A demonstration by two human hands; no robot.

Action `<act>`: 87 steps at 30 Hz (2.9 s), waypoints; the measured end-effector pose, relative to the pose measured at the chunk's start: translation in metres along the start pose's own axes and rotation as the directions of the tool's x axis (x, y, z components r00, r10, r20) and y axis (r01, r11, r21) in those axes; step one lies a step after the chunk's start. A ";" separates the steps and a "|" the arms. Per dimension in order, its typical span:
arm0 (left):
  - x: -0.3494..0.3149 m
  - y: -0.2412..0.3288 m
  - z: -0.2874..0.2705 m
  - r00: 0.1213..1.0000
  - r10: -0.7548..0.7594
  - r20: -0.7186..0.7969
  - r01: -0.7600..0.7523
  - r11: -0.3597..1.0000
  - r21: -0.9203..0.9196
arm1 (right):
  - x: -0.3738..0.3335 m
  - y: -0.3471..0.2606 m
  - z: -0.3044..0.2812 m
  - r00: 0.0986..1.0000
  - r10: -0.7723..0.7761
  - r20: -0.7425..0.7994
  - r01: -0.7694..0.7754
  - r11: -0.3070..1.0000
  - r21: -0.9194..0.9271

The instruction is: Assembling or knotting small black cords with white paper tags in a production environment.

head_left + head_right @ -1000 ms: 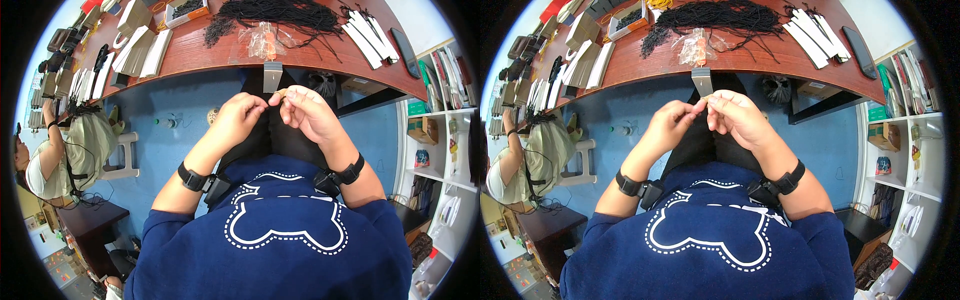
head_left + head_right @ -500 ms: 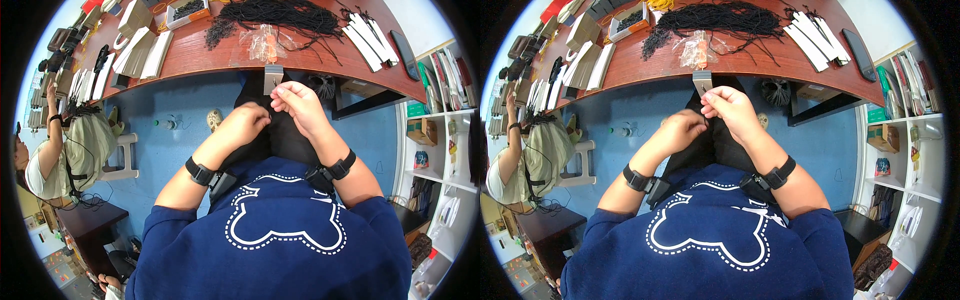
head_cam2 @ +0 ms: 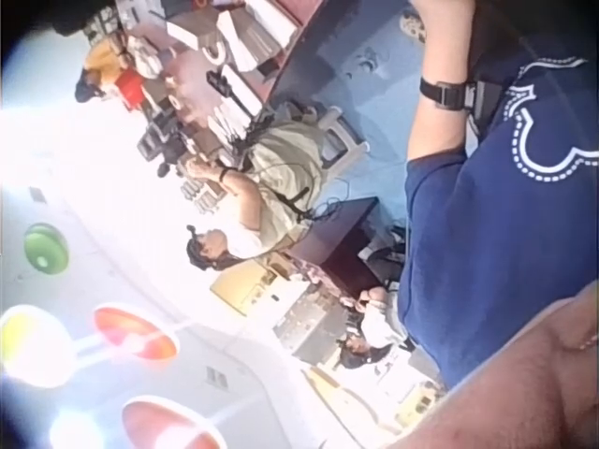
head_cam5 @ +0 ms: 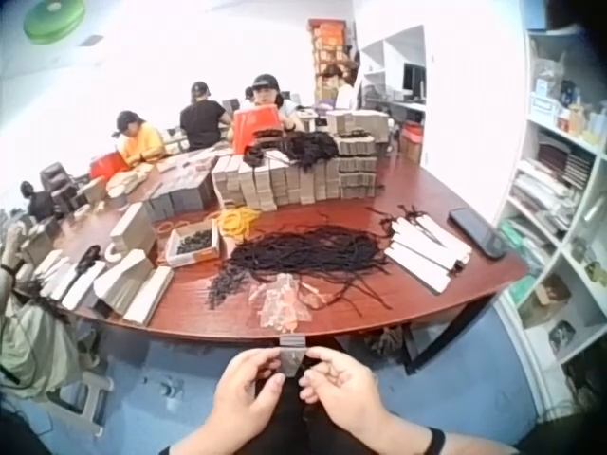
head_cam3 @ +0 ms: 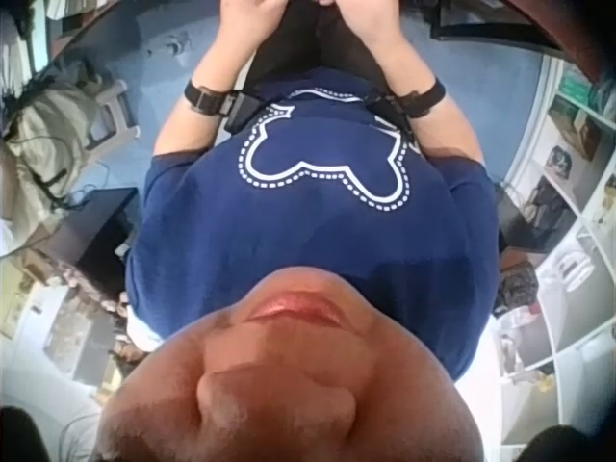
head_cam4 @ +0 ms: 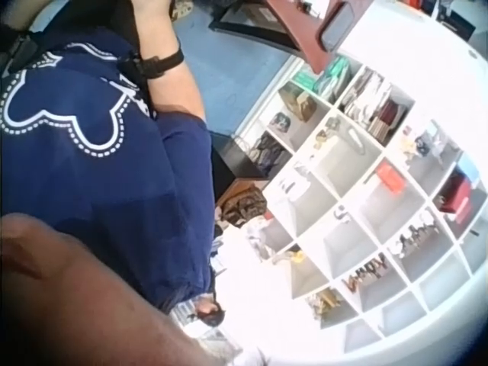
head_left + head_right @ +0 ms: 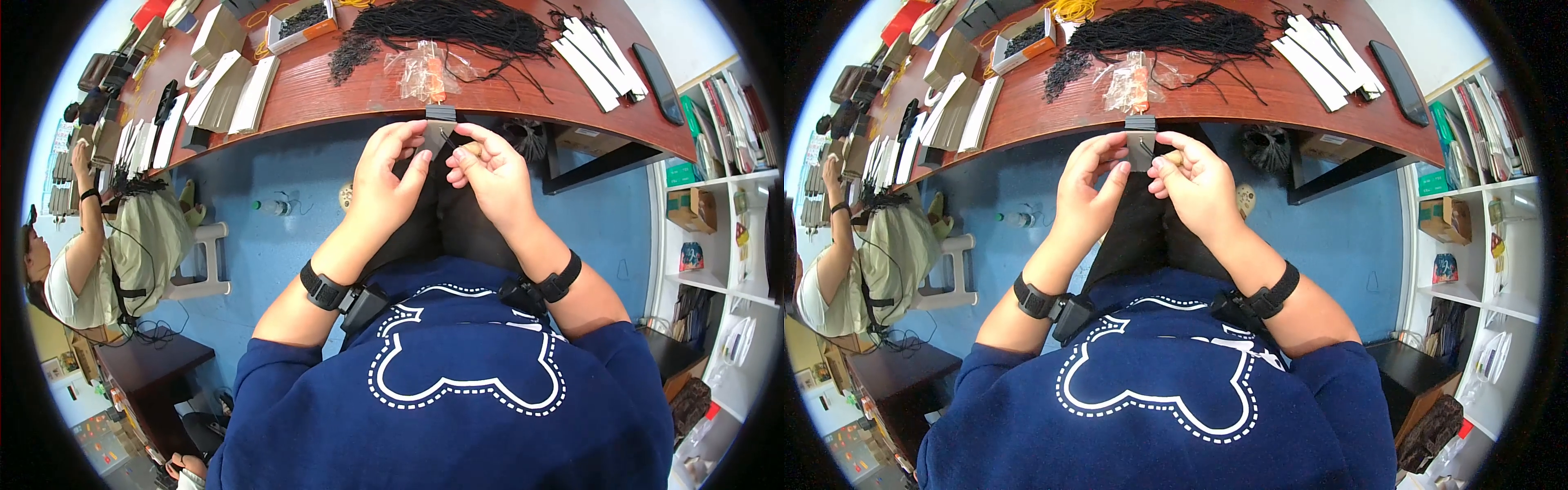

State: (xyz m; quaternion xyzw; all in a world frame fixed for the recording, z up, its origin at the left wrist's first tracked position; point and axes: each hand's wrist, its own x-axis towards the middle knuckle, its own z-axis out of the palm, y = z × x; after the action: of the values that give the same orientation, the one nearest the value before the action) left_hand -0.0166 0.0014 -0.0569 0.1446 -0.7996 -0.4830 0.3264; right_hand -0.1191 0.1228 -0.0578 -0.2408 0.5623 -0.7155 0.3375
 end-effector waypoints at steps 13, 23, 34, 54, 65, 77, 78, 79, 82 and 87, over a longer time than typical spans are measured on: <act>0.002 -0.002 0.001 0.996 -0.077 0.041 0.080 0.992 -0.098 | 0.002 0.000 -0.002 1.000 -0.003 -0.005 0.003 0.999 0.042; 0.012 -0.004 0.003 0.994 -0.110 -0.025 0.108 0.993 -0.047 | 0.004 0.002 -0.001 1.000 0.005 0.001 -0.005 0.999 0.046; 0.007 0.004 -0.004 0.925 0.342 0.164 -0.374 0.894 0.245 | -0.004 -0.011 -0.004 0.947 0.275 0.164 -0.271 0.961 -0.050; 0.009 0.009 -0.010 0.787 -0.339 0.516 0.614 0.346 -0.709 | 0.004 -0.027 -0.011 0.917 0.364 0.163 -0.260 0.856 -0.447; -0.004 0.021 -0.012 0.851 -0.111 0.513 -0.020 0.970 0.244 | -0.004 -0.013 -0.013 0.905 0.382 0.188 -0.308 0.892 -0.331; -0.014 0.019 -0.005 0.871 -0.170 0.460 0.024 0.951 0.307 | -0.004 -0.009 -0.019 0.777 0.483 0.404 -0.397 0.874 -0.281; -0.017 0.017 -0.006 0.866 -0.235 0.442 0.161 0.967 0.198 | -0.003 -0.006 -0.021 0.783 0.443 0.437 -0.376 0.896 -0.235; -0.018 0.014 -0.004 0.838 -0.284 0.466 0.293 0.955 0.055 | -0.003 -0.003 -0.021 0.766 0.469 0.440 -0.431 0.882 -0.190; -0.020 0.007 -0.003 0.795 -0.352 0.495 0.487 0.856 -0.174 | -0.003 0.003 -0.021 0.750 0.562 0.349 -0.545 0.824 -0.155; -0.019 0.005 -0.004 0.774 -0.398 0.492 0.563 0.788 -0.249 | 0.001 -0.002 -0.017 0.825 0.504 0.256 -0.368 0.823 -0.433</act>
State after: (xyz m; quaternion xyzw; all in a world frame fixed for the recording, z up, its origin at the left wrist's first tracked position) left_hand 0.0006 0.0117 -0.0587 0.1757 -0.6740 -0.7168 0.0335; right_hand -0.1327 0.1335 -0.0600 -0.2883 0.6540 -0.4435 0.5409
